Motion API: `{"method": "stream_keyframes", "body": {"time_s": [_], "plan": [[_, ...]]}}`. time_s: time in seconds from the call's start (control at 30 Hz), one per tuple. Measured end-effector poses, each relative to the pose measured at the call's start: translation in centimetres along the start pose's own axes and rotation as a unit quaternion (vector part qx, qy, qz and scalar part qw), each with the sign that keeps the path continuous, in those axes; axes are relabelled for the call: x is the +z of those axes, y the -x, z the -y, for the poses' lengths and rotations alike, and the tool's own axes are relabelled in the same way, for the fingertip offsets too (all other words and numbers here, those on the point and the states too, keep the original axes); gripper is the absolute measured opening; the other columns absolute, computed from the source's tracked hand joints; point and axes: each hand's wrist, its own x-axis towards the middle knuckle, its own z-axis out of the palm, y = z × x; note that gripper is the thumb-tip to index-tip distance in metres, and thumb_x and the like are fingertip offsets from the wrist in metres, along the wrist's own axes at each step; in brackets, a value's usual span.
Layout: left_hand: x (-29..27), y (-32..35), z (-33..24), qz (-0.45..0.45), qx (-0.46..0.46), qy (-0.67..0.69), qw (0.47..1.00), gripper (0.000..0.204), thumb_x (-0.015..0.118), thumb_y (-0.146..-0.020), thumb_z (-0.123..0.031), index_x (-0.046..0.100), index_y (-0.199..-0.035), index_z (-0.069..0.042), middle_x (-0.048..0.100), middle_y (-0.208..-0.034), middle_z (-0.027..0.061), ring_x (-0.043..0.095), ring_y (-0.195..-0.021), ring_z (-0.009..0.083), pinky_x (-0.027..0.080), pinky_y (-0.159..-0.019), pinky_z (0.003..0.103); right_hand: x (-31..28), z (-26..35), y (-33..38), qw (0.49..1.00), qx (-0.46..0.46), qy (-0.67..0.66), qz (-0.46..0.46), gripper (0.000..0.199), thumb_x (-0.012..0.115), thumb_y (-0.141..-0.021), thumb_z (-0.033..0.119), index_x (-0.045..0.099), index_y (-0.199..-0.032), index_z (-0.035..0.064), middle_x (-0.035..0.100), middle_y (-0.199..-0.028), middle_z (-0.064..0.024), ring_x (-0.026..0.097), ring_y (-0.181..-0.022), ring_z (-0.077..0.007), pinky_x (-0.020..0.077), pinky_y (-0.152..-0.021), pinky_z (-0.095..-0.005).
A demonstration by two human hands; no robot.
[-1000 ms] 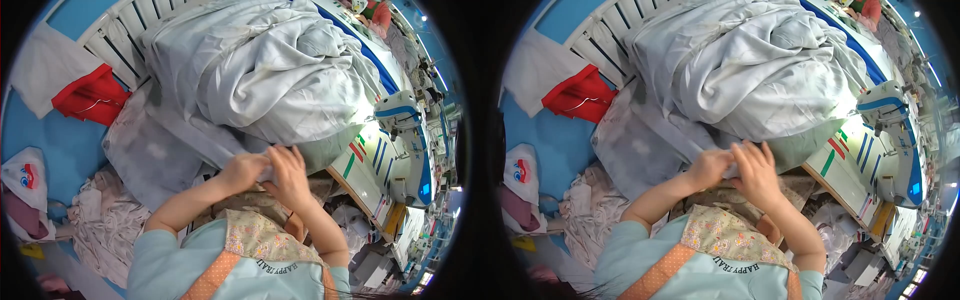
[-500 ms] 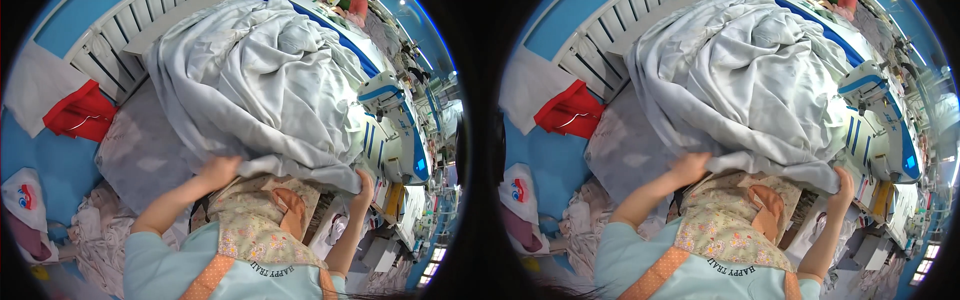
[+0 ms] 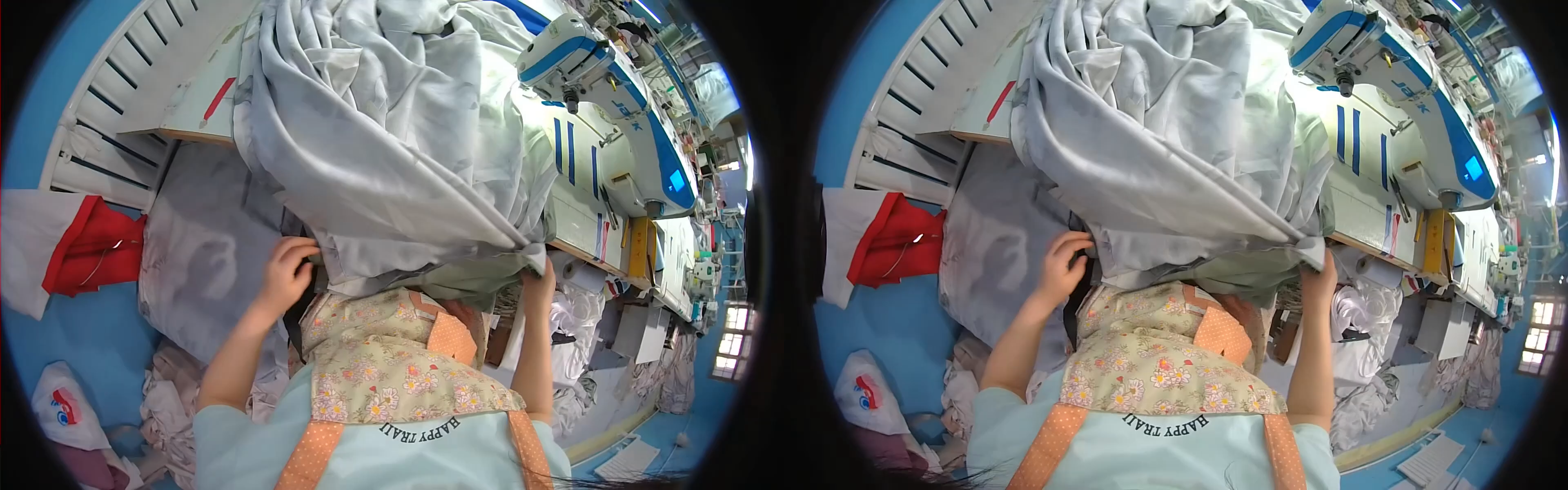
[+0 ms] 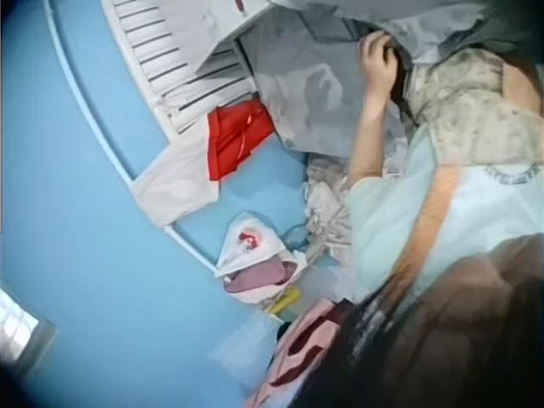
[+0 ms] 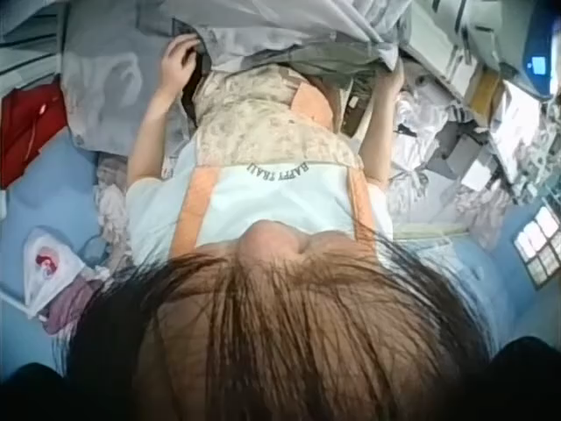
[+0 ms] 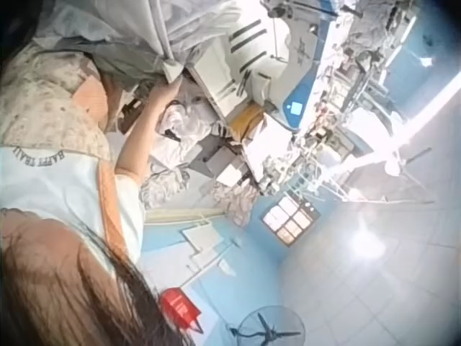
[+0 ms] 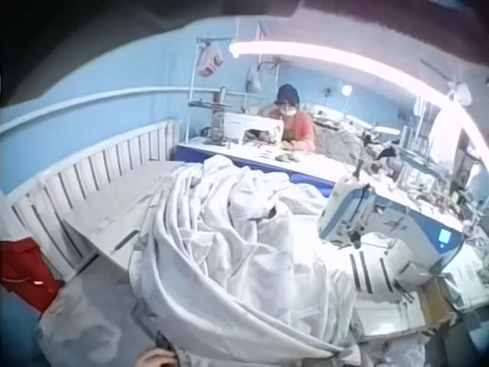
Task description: Sewing a green fabric border onto a white pillowcase using an industrial sewing machine.
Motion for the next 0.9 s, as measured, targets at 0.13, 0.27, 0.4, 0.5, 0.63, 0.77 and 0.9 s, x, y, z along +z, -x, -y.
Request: {"method": "stream_keyframes", "body": {"time_s": [0.13, 0.27, 0.4, 0.5, 0.63, 0.77, 0.9], "plan": [[1.1, 1.4, 2.4, 0.001, 0.027, -0.125, 0.992, 0.047, 0.066, -0.065, 0.004, 0.068, -0.108, -0.013, 0.058, -0.111, 0.0088, 0.054, -0.105, 0.0326, 0.047, -0.09, 0.041, 0.4, 4.5, 4.6, 0.944, -0.299, 0.014, -0.135, 0.038, 0.06, -0.068, -0.012, 0.065, -0.103, 0.0015, 0.066, -0.096, -0.0129, 0.063, -0.089, -0.0296, 0.0498, -0.08, -0.0367], [1.9, -0.2, 2.0, 0.042, 0.11, -0.189, 0.975, 0.052, 0.066, -0.064, 0.001, 0.07, -0.109, -0.022, 0.055, -0.104, 0.0056, 0.052, -0.104, 0.0292, 0.048, -0.09, 0.039, 4.5, 11.7, 8.1, 0.883, -0.437, -0.103, 0.136, 0.027, 0.069, -0.066, -0.004, 0.065, -0.091, 0.0044, 0.065, -0.085, -0.0102, 0.064, -0.077, -0.0273, 0.0524, -0.067, -0.0371], [0.9, -2.3, 1.9, 0.081, 0.097, -0.202, 0.971, 0.043, 0.067, -0.065, -0.003, 0.074, -0.102, -0.023, 0.056, -0.102, 0.0015, 0.053, -0.103, 0.0258, 0.05, -0.088, 0.037, 10.8, 15.9, 9.2, 0.811, -0.515, -0.102, 0.259, 0.031, 0.073, -0.073, 0.013, 0.064, -0.102, 0.0074, 0.065, -0.086, -0.0097, 0.065, -0.076, -0.0285, 0.0531, -0.066, -0.0389], [0.1, -3.4, 2.2, 0.125, 0.097, -0.203, 0.966, 0.035, 0.067, -0.067, -0.005, 0.075, -0.096, -0.023, 0.058, -0.103, -0.0005, 0.054, -0.104, 0.0236, 0.051, -0.085, 0.037, 13.7, 18.0, 9.9, 0.771, -0.523, 0.009, 0.363, 0.03, 0.069, -0.079, 0.023, 0.065, -0.105, 0.0087, 0.065, -0.077, -0.0089, 0.066, -0.07, -0.0288, 0.0533, -0.063, -0.0395], [-0.6, -5.0, 2.6, 0.161, 0.102, -0.194, 0.962, 0.032, 0.066, -0.067, -0.007, 0.075, -0.094, -0.022, 0.061, -0.107, 0.002, 0.055, -0.106, 0.0273, 0.051, -0.085, 0.038, 17.5, 20.3, 10.8, 0.728, -0.514, 0.149, 0.43, 0.024, 0.066, -0.081, 0.028, 0.065, -0.098, 0.0108, 0.064, -0.068, -0.0098, 0.067, -0.065, -0.0305, 0.0529, -0.059, -0.0416], [-1.5, -6.4, 2.8, 0.177, 0.084, -0.203, 0.959, 0.029, 0.072, -0.066, -0.017, 0.075, -0.095, -0.02, 0.062, -0.112, 0.0059, 0.052, -0.115, 0.0313, 0.048, -0.092, 0.041, 18.2, 19.8, 9.4, 0.746, -0.492, 0.143, 0.426, 0.019, 0.065, -0.083, 0.028, 0.065, -0.085, 0.009, 0.065, -0.07, -0.0131, 0.067, -0.067, -0.0328, 0.0523, -0.059, -0.0424], [-2.6, -6.6, 3.6, 0.205, 0.057, -0.198, 0.957, 0.041, 0.08, -0.062, -0.031, 0.074, -0.1, -0.018, 0.061, -0.115, 0.0098, 0.049, -0.12, 0.0352, 0.042, -0.1, 0.045, 10.3, 17.9, 6.6, 0.787, -0.456, -0.132, 0.393, 0.019, 0.071, -0.081, 0.021, 0.062, -0.076, 0.0053, 0.063, -0.067, -0.0122, 0.063, -0.062, -0.0304, 0.0491, -0.057, -0.0404]]}}
